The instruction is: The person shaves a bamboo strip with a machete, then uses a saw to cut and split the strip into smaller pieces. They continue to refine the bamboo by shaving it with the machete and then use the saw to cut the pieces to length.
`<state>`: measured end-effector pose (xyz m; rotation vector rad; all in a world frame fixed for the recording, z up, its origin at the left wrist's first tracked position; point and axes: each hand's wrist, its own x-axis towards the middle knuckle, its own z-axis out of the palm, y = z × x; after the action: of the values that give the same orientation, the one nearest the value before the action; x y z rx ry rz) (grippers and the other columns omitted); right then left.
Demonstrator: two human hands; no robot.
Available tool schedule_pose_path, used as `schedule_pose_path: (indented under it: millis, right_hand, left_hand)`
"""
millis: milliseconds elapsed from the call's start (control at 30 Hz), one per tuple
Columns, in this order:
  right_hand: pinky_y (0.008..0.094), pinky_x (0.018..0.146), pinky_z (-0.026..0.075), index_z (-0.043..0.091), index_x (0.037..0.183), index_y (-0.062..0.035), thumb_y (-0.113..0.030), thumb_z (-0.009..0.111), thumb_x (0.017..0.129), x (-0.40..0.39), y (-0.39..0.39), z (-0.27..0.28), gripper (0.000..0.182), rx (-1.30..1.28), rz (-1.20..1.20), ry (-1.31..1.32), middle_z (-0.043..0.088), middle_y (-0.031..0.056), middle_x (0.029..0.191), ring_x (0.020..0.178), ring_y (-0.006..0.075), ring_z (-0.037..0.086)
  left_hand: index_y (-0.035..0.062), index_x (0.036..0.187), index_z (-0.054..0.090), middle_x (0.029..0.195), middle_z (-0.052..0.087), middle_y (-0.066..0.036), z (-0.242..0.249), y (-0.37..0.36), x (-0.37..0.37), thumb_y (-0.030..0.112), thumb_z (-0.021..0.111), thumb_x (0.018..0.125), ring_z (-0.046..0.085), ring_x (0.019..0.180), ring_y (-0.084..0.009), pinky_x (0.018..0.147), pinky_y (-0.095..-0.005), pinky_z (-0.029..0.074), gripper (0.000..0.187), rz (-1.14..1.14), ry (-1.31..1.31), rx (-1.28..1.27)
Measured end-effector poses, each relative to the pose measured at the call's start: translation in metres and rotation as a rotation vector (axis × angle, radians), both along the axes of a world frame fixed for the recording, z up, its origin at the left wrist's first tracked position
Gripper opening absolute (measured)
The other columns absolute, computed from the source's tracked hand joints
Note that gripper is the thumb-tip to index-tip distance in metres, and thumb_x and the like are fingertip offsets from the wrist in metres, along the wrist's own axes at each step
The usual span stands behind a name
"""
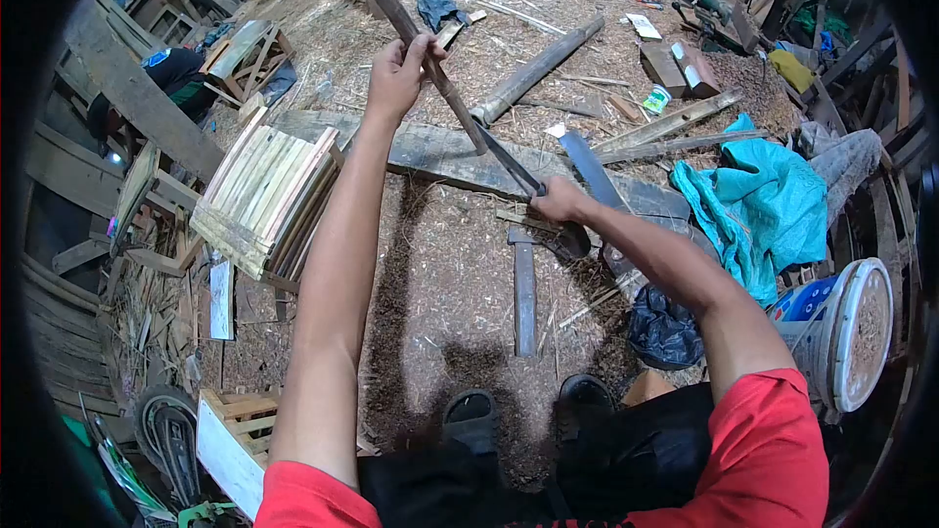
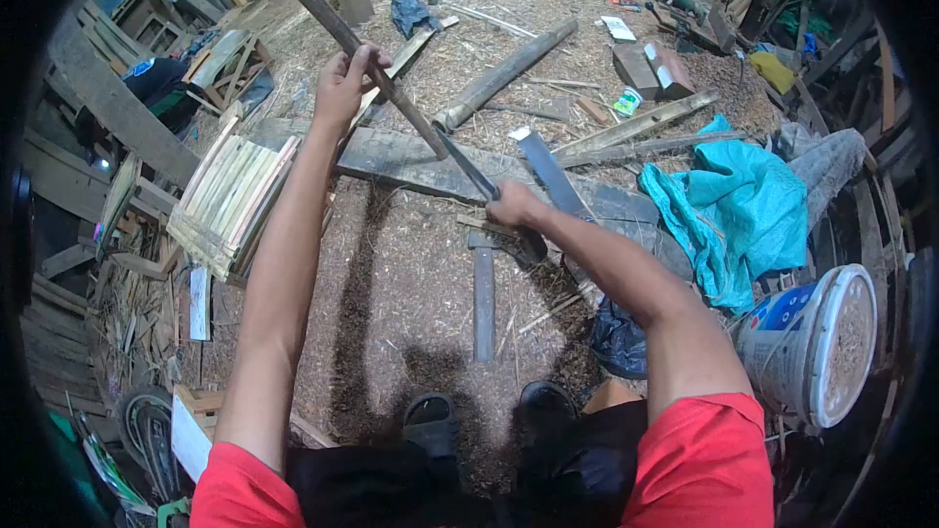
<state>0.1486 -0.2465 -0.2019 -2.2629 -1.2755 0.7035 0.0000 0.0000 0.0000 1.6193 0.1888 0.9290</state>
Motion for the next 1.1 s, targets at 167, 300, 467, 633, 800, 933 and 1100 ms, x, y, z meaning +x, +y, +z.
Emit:
schedule_pose_path:
  millis: [167,300,467,633,800,933,1100]
  right_hand:
    - [0.0422,0.074,0.053,0.069,0.096,0.0019,-0.026,0.062,0.082,-0.018,-0.02,0.039,0.032,0.213,-0.046,-0.014,0.069,0.0217,0.079,0.076,0.032,0.07]
    - [0.0396,0.07,0.051,0.069,0.093,0.0002,-0.027,0.064,0.083,-0.038,0.017,0.083,0.029,0.232,-0.085,0.242,0.067,0.017,0.074,0.072,0.026,0.067]
    - [0.0379,0.067,0.05,0.068,0.092,-0.0015,-0.026,0.066,0.082,-0.06,0.055,0.11,0.027,0.42,-0.126,0.275,0.067,0.0139,0.074,0.07,0.0236,0.066]
    - [0.0422,0.072,0.051,0.065,0.094,-0.0005,-0.023,0.063,0.082,-0.069,0.056,0.117,0.025,0.603,-0.098,0.11,0.068,0.0185,0.081,0.077,0.0322,0.067]
    - [0.0439,0.076,0.052,0.064,0.092,0.0011,-0.02,0.06,0.082,-0.04,0.036,0.045,0.024,0.24,-0.089,0.065,0.068,0.0229,0.085,0.081,0.0369,0.068]
    - [0.0438,0.077,0.052,0.063,0.092,0.0011,-0.021,0.06,0.081,-0.032,0.031,0.06,0.025,0.184,-0.065,0.055,0.068,0.0233,0.083,0.081,0.0374,0.067]
    - [0.0415,0.072,0.051,0.065,0.089,0.0007,-0.022,0.063,0.078,-0.048,0.034,0.039,0.025,0.317,-0.107,0.062,0.066,0.0192,0.08,0.078,0.0296,0.065]
  left_hand:
    - [0.0015,0.104,0.067,0.096,0.069,-0.004,-0.019,-0.016,-0.009,0.031,0.057,0.1,0.064,0.084,-0.0117,0.072,-0.0293,0.056,0.031,0.197,0.163,-0.009]
    - [-0.0029,0.093,0.07,0.095,0.069,-0.003,-0.025,0.005,-0.006,0.028,0.06,0.099,0.063,0.08,-0.0104,0.067,-0.0271,0.056,0.033,0.214,0.077,0.237]
    - [0.0,0.089,0.075,0.082,0.072,-0.006,0.005,-0.02,-0.016,0.026,0.077,0.086,0.067,0.072,-0.0111,0.061,-0.0248,0.053,0.026,0.157,0.069,0.068]
    - [-0.006,0.086,0.073,0.076,0.071,-0.01,0.014,-0.028,-0.018,0.023,0.076,0.087,0.066,0.067,-0.0122,0.061,-0.0265,0.055,0.029,0.263,0.212,0.185]
    - [0.0009,0.082,0.076,0.067,0.07,-0.005,0.004,-0.015,-0.021,0.033,0.077,0.085,0.064,0.059,-0.0084,0.055,-0.0252,0.049,0.033,0.337,0.221,0.249]
    - [-0.0005,0.077,0.075,0.065,0.069,-0.006,0.008,-0.022,-0.018,0.037,0.076,0.084,0.064,0.059,-0.0092,0.054,-0.0256,0.048,0.038,0.34,0.197,0.249]
    - [-0.0028,0.075,0.073,0.064,0.068,-0.007,0.01,-0.022,-0.011,0.036,0.075,0.086,0.064,0.058,-0.0101,0.054,-0.0263,0.048,0.041,0.401,0.257,0.352]
